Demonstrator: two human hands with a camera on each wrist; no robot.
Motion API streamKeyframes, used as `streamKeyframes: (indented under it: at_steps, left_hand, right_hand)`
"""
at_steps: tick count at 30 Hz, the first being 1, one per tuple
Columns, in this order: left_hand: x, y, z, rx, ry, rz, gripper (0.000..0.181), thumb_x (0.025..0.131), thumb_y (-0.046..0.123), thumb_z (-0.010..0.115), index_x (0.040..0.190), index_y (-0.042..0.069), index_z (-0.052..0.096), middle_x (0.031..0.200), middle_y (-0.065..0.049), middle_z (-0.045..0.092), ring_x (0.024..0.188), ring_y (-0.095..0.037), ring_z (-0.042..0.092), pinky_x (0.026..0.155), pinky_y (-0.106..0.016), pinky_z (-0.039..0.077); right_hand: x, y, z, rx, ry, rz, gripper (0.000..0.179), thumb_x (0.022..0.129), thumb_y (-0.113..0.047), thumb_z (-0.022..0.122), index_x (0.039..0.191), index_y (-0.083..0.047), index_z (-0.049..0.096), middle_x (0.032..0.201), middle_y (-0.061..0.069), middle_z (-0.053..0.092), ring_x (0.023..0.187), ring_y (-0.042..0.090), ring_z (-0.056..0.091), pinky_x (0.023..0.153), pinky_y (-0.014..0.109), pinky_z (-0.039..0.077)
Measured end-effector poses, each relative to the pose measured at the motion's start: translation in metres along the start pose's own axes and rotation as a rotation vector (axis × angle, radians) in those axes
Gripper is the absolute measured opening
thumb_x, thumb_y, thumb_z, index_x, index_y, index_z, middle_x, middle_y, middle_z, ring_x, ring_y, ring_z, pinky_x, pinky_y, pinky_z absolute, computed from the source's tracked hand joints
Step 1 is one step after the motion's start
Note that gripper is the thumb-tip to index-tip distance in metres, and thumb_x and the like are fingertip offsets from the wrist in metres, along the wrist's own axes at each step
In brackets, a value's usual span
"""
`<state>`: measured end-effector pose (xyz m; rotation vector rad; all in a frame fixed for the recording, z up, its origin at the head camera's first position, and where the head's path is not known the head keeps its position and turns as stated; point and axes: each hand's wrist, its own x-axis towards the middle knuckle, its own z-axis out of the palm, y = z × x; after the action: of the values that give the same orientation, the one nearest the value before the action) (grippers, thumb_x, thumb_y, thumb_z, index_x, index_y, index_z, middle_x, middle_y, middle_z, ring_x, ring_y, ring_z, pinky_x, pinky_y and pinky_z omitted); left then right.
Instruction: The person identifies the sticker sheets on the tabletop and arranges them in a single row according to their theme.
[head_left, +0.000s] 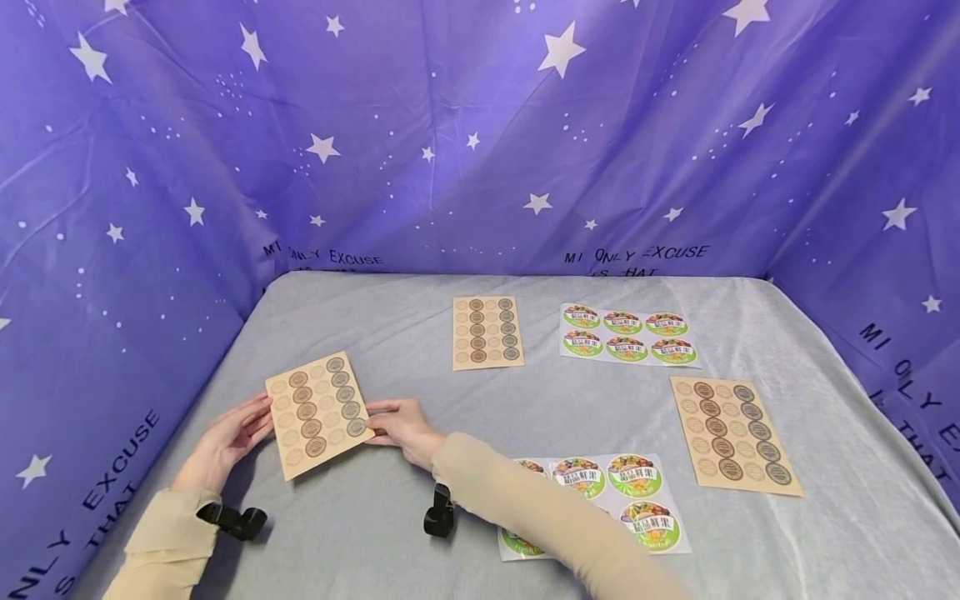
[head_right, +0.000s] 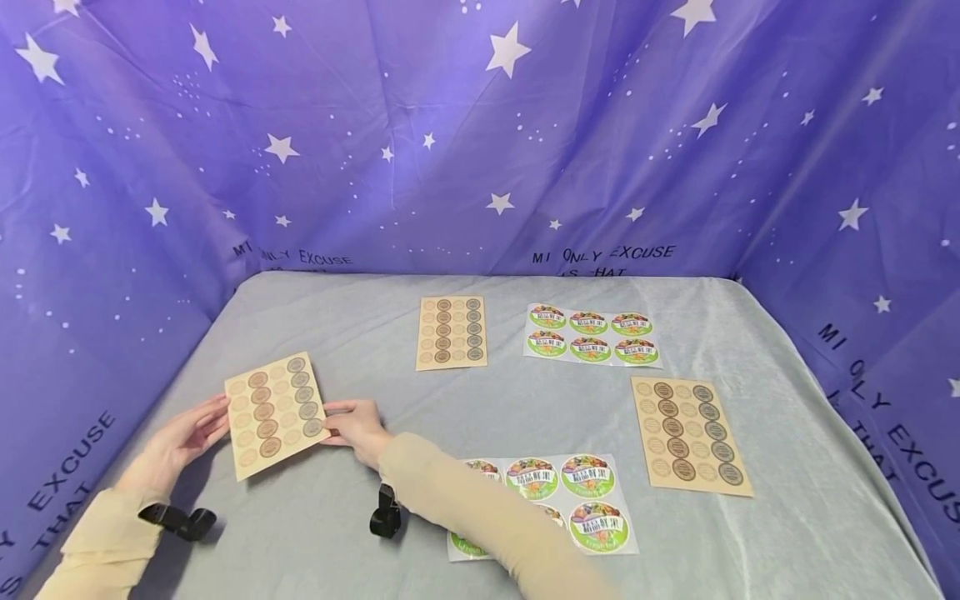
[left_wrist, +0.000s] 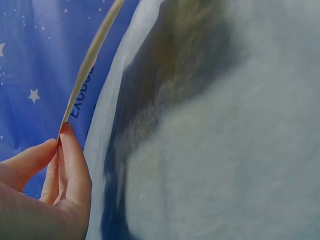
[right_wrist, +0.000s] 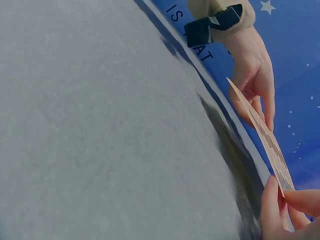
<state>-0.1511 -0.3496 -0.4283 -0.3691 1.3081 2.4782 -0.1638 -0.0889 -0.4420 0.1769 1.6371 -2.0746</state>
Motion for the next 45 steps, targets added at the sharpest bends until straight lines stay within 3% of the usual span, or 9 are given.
streamKeyframes:
  at_steps: [15, 21, 30, 37, 45]
  left_hand:
    - [0.023, 0.020, -0.011, 0.071, 0.053, -0.085, 0.037, 0.090, -0.003, 0.042, 0.076, 0.016, 0.070, 0.075, 0.000, 0.067, 0.072, -0.010, 0.062, 0.066, -0.023, 0.051]
    - [0.023, 0.024, -0.013, 0.135, 0.047, -0.066, 0.038, 0.090, -0.005, 0.041, 0.077, 0.017, 0.069, 0.077, 0.001, 0.067, 0.073, -0.010, 0.063, 0.067, -0.023, 0.051]
    - [0.024, 0.029, -0.015, 0.131, 0.112, -0.091, 0.037, 0.086, -0.009, 0.046, 0.075, 0.018, 0.069, 0.076, 0.000, 0.067, 0.073, -0.011, 0.063, 0.066, -0.025, 0.051]
    - [0.027, 0.031, -0.018, 0.203, 0.131, -0.088, 0.039, 0.085, -0.008, 0.049, 0.074, 0.023, 0.069, 0.075, 0.004, 0.066, 0.072, -0.007, 0.061, 0.064, -0.022, 0.050]
    - [0.030, 0.030, -0.018, 0.280, 0.224, -0.084, 0.037, 0.083, -0.004, 0.055, 0.071, 0.028, 0.067, 0.072, 0.008, 0.065, 0.069, -0.005, 0.060, 0.062, -0.022, 0.050]
  right_hand:
    - [0.002, 0.007, 0.024, 0.044, 0.040, -0.079, 0.033, 0.073, 0.018, 0.052, 0.104, 0.008, 0.060, 0.081, 0.020, 0.064, 0.075, 0.025, 0.064, 0.062, 0.030, 0.054]
    - [0.005, 0.013, 0.033, 0.050, 0.046, -0.094, 0.036, 0.072, 0.018, 0.051, 0.104, 0.006, 0.060, 0.079, 0.019, 0.064, 0.073, 0.023, 0.063, 0.062, 0.031, 0.054]
    - [0.007, 0.020, 0.042, 0.056, 0.047, -0.120, 0.039, 0.071, 0.019, 0.050, 0.107, 0.007, 0.059, 0.076, 0.019, 0.063, 0.072, 0.023, 0.063, 0.060, 0.032, 0.054]
    - [0.010, 0.024, 0.050, 0.094, 0.056, -0.113, 0.042, 0.069, 0.020, 0.049, 0.106, 0.005, 0.059, 0.075, 0.020, 0.063, 0.069, 0.024, 0.063, 0.059, 0.032, 0.054]
    - [0.009, 0.027, 0.056, 0.090, 0.065, -0.110, 0.044, 0.068, 0.021, 0.049, 0.108, 0.005, 0.058, 0.073, 0.019, 0.062, 0.068, 0.025, 0.063, 0.058, 0.031, 0.054]
